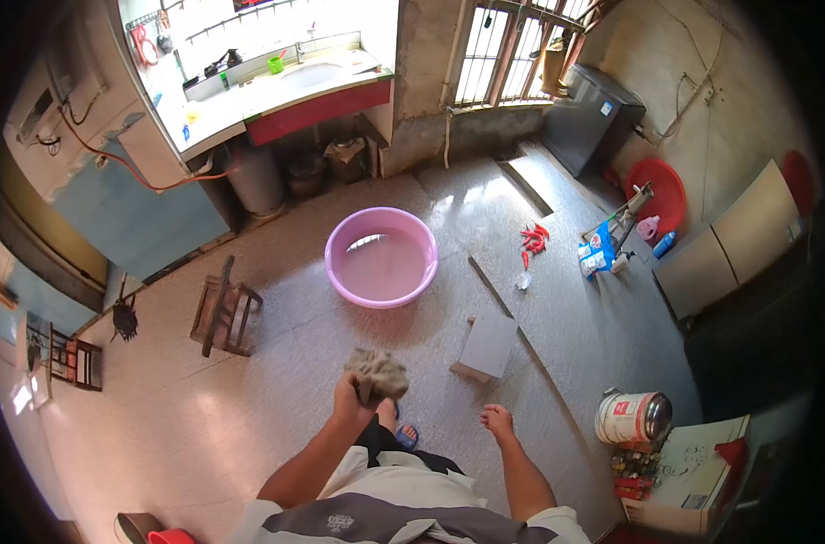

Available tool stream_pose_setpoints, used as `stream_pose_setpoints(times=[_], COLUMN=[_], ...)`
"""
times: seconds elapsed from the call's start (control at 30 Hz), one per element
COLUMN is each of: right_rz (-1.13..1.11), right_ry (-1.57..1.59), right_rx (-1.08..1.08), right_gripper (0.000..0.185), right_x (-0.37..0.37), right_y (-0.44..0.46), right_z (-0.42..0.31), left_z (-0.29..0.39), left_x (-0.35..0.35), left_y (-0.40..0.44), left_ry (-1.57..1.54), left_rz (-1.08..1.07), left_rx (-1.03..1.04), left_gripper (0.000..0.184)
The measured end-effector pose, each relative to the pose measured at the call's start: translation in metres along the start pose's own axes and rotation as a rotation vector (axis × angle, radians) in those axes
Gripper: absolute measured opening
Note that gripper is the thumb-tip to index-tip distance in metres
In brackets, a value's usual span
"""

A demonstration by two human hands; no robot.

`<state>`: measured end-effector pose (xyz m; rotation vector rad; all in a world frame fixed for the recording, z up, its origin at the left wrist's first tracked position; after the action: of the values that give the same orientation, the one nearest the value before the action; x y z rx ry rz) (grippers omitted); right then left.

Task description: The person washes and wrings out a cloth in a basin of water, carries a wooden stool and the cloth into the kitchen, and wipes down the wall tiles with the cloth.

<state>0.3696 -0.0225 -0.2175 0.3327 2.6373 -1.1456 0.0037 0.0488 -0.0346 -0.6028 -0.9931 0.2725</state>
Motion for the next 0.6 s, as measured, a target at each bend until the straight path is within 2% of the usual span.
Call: stream_pose_setpoints(times=[0.07,0.1,0.2,0.27,0.3,0.33,0.37,0.4,0.43,0.5,0.57,0.6], right_rz=[-0.06,-0.037,-0.108,-0.167,-0.215,-0.212,-0.225,-0.248,-0.268,-0.077,-0.075,-0.07], right_ry=[0.06,0.016,0.014,-0.038,-0.123,-0.15,-0.372,-0.586,-0.599,-0.509,-0.52,-0.531], right_rx=[-0.048,-0.018,0.02,0.08,0.126,0.141,-0.045,-0.23,-0.207,-0.146,-0.075,-0.012], right_gripper=[0.023,0.023,0.022,0.022,0.022,0.022,0.023,0.025,0.025,0.026,0.026,0.027], right_x=[0.015,-0.015,0.037,0.053,0.053,0.048,0.046,0.045,0.041,0.022,0.018,0.016], right_y=[-0.006,0.018,0.044,0.062,0.065,0.066,0.068,0.067,0.066,0.084,0.108,0.121], right_z=[-0.01,-0.026,-0.048,-0.051,-0.046,-0.05,-0.066,-0.079,-0.089,-0.127,-0.153,-0.161], left_z=[0.011,-0.014,0.038,0.061,0.048,0.04,0.031,0.02,0.006,-0.029,-0.048,-0.053], left_x=[0.011,0.017,0.052,0.036,0.007,-0.032,-0.047,-0.046,-0.053,-0.078,-0.084,-0.082], left_y=[0.029,0.093,0.162,0.216,0.248,0.276,0.289,0.28,0.267,0.261,0.242,0.235], left_ry=[-0.134,-0.177,-0.03,0.412,0.39,0.832,1.283,1.274,1.258,1.291,1.547,1.619], left_rz=[-0.175,-0.063,-0.044,0.385,0.398,0.423,0.429,0.28,0.133,0.045,0.084,0.016], left_rx=[0.006,-0.028,0.056,0.245,0.231,0.407,0.573,0.401,0.226,0.049,-0.043,-0.071], left_gripper=[0.03,0.024,0.035,0.052,0.052,0.051,0.049,0.05,0.05,0.042,0.036,0.034])
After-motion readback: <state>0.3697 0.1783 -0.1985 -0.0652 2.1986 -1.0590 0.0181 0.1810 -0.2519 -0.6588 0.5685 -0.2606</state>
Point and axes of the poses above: each hand's wrist, its own y-axis towards the middle knuckle, its own x-axis out of the palm, z = x × y, the point moved 6 cm from there along y, towards the middle knuckle, and after that the axes turned 1 degree about z, right-handed, at the moved point
